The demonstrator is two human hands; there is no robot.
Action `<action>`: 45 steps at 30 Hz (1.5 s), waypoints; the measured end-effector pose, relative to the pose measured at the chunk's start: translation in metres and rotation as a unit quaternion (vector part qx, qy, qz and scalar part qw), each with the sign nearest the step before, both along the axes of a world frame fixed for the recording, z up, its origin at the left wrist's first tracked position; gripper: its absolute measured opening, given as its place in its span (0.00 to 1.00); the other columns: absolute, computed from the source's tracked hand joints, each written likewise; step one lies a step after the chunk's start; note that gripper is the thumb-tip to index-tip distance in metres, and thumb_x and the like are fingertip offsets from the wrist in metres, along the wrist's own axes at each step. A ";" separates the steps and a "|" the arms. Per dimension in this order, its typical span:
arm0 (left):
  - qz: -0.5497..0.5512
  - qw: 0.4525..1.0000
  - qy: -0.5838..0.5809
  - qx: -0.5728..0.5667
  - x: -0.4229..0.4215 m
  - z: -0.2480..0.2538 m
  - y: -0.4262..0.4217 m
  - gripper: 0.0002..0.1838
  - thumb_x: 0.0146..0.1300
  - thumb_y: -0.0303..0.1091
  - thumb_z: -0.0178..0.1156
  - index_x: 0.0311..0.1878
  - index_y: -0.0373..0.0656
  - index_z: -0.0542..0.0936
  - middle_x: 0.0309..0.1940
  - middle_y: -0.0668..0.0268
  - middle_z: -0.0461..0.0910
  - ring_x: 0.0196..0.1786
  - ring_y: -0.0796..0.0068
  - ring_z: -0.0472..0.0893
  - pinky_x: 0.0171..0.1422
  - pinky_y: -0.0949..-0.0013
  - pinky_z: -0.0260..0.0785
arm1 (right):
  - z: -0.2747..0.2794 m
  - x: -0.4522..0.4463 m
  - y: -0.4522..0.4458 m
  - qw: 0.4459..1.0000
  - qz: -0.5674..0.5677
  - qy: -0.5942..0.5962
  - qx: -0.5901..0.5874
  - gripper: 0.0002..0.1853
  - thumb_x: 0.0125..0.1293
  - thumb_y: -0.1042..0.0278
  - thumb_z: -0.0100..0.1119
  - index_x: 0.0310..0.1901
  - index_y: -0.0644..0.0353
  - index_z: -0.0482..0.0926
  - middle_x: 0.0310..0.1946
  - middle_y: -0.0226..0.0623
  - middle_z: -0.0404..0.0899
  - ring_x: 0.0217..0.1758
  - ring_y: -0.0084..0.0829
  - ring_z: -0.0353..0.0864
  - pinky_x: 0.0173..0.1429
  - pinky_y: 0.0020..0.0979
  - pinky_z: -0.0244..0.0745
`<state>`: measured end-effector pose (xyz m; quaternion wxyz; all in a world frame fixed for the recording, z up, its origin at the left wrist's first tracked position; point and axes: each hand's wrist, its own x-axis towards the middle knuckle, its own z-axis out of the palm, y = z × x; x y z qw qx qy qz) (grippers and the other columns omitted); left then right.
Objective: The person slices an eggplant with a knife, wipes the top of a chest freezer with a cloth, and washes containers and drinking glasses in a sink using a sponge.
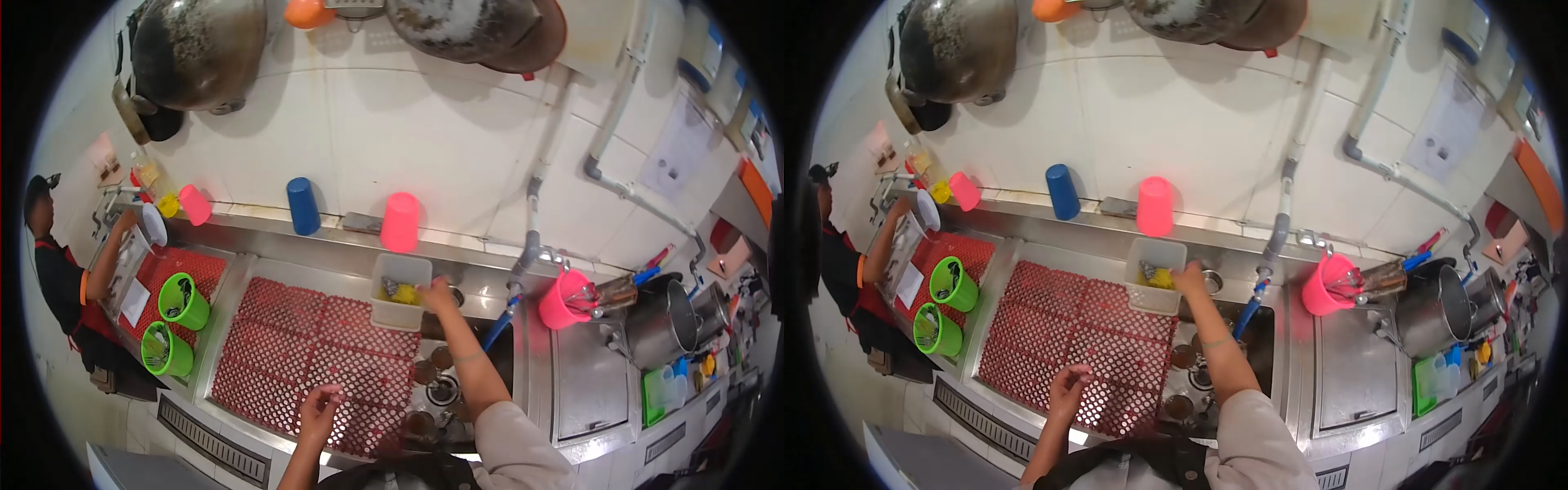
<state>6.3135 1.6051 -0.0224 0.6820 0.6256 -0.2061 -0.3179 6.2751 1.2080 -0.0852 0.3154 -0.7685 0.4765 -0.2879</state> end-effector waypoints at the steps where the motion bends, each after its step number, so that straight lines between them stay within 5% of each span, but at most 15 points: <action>1: -0.013 1.000 -0.015 0.007 -0.002 0.006 -0.006 0.09 0.65 0.20 0.52 0.47 0.35 0.75 0.43 0.62 0.78 0.46 0.74 0.79 0.54 0.72 0.70 | -0.010 0.000 0.004 1.000 0.023 -0.004 0.001 0.15 0.56 0.71 0.59 0.44 0.65 0.69 0.34 0.50 0.76 0.39 0.49 0.78 0.43 0.42 0.73; 5: 0.005 0.999 -0.038 -0.007 -0.011 0.021 -0.019 0.09 0.65 0.22 0.53 0.48 0.36 0.75 0.44 0.63 0.78 0.47 0.74 0.79 0.52 0.73 0.71 | -0.007 -0.012 0.041 0.986 0.060 -0.102 -0.116 0.10 0.54 0.77 0.55 0.37 0.65 0.68 0.27 0.54 0.73 0.36 0.55 0.76 0.39 0.45 0.70; 11: -0.010 1.000 -0.021 -0.009 -0.022 0.013 -0.009 0.08 0.64 0.21 0.53 0.47 0.36 0.76 0.44 0.63 0.78 0.47 0.74 0.79 0.54 0.72 0.70 | 0.074 -0.063 0.109 0.976 0.086 -0.195 -0.033 0.05 0.58 0.78 0.52 0.32 0.65 0.66 0.20 0.52 0.69 0.21 0.46 0.72 0.29 0.40 0.65; 14: -0.005 0.999 -0.032 0.007 -0.030 0.016 -0.008 0.08 0.64 0.20 0.53 0.46 0.36 0.75 0.43 0.64 0.78 0.47 0.75 0.79 0.54 0.73 0.69 | 0.078 -0.107 0.125 0.973 0.130 -0.186 0.036 0.05 0.59 0.78 0.54 0.32 0.63 0.68 0.22 0.30 0.68 0.25 0.17 0.64 0.28 0.25 0.62; 17: -0.024 1.000 -0.007 -0.011 -0.042 0.017 -0.013 0.08 0.63 0.19 0.54 0.45 0.35 0.75 0.43 0.64 0.78 0.46 0.76 0.78 0.55 0.73 0.68 | 0.061 -0.163 0.137 0.975 0.165 -0.137 0.061 0.06 0.59 0.80 0.55 0.31 0.61 0.67 0.21 0.22 0.65 0.25 0.15 0.64 0.27 0.23 0.60; 21: -0.078 0.997 0.011 0.004 -0.068 0.013 -0.021 0.10 0.63 0.19 0.52 0.47 0.34 0.75 0.44 0.63 0.77 0.47 0.74 0.78 0.54 0.72 0.70 | 0.031 -0.238 0.143 0.974 0.150 -0.011 0.169 0.10 0.53 0.76 0.60 0.25 0.58 0.66 0.19 0.22 0.64 0.24 0.15 0.64 0.25 0.23 0.59; 24: -0.151 0.988 0.025 0.030 -0.082 -0.002 -0.027 0.13 0.63 0.20 0.49 0.51 0.35 0.73 0.47 0.61 0.77 0.47 0.74 0.78 0.50 0.73 0.72 | -0.055 -0.292 0.122 0.971 0.137 -0.049 0.189 0.10 0.50 0.77 0.59 0.23 0.56 0.66 0.17 0.24 0.64 0.21 0.18 0.65 0.23 0.24 0.59; 27: -0.289 0.948 0.068 0.113 -0.099 -0.025 -0.060 0.23 0.67 0.36 0.54 0.62 0.40 0.63 0.55 0.57 0.72 0.49 0.65 0.79 0.45 0.65 0.77 | -0.003 -0.293 0.113 0.932 -0.025 -0.071 0.355 0.09 0.48 0.79 0.56 0.22 0.55 0.66 0.18 0.28 0.66 0.17 0.21 0.63 0.21 0.25 0.58; 31: -0.327 0.871 0.183 0.317 -0.124 -0.053 -0.160 0.39 0.64 0.56 0.55 0.69 0.43 0.52 0.61 0.53 0.67 0.49 0.56 0.79 0.46 0.58 0.78 | -0.041 -0.287 0.085 0.974 -0.026 -0.060 0.215 0.09 0.47 0.80 0.54 0.23 0.57 0.64 0.19 0.33 0.68 0.24 0.26 0.72 0.28 0.28 0.68; 33: -0.252 0.884 0.142 0.366 -0.136 -0.067 -0.199 0.34 0.65 0.49 0.54 0.69 0.43 0.56 0.60 0.51 0.67 0.49 0.46 0.78 0.43 0.53 0.79 | -0.048 -0.284 0.080 0.994 -0.015 -0.037 0.103 0.08 0.47 0.80 0.53 0.24 0.59 0.63 0.20 0.35 0.69 0.29 0.29 0.77 0.33 0.30 0.73; 35: -0.290 0.892 0.214 0.272 -0.123 -0.150 -0.225 0.28 0.66 0.39 0.49 0.68 0.45 0.59 0.58 0.52 0.70 0.49 0.48 0.79 0.42 0.53 0.79 | -0.042 -0.281 0.082 0.994 -0.026 -0.024 0.108 0.08 0.47 0.80 0.53 0.24 0.61 0.63 0.20 0.38 0.69 0.33 0.33 0.79 0.39 0.33 0.74; 39: -0.258 0.918 0.246 0.176 -0.127 -0.159 -0.231 0.25 0.61 0.23 0.41 0.64 0.43 0.64 0.52 0.53 0.76 0.50 0.55 0.80 0.42 0.57 0.80 | -0.053 -0.283 0.091 0.987 -0.025 -0.115 0.109 0.09 0.47 0.80 0.55 0.31 0.63 0.67 0.26 0.43 0.74 0.36 0.42 0.79 0.43 0.40 0.73; 42: -0.224 0.927 0.241 0.183 -0.140 -0.160 -0.222 0.27 0.62 0.22 0.38 0.65 0.47 0.64 0.53 0.55 0.75 0.49 0.60 0.80 0.42 0.59 0.80 | -0.049 -0.278 0.093 0.984 0.029 0.069 -0.164 0.19 0.46 0.79 0.60 0.42 0.62 0.69 0.37 0.48 0.77 0.45 0.47 0.78 0.50 0.45 0.72; 45: -0.190 0.946 0.200 0.170 -0.159 -0.161 -0.206 0.30 0.60 0.22 0.37 0.67 0.53 0.62 0.54 0.58 0.74 0.47 0.62 0.80 0.41 0.62 0.79 | -0.085 -0.258 0.091 0.943 0.246 0.221 0.044 0.23 0.51 0.76 0.59 0.51 0.60 0.70 0.46 0.50 0.75 0.55 0.50 0.73 0.56 0.49 0.69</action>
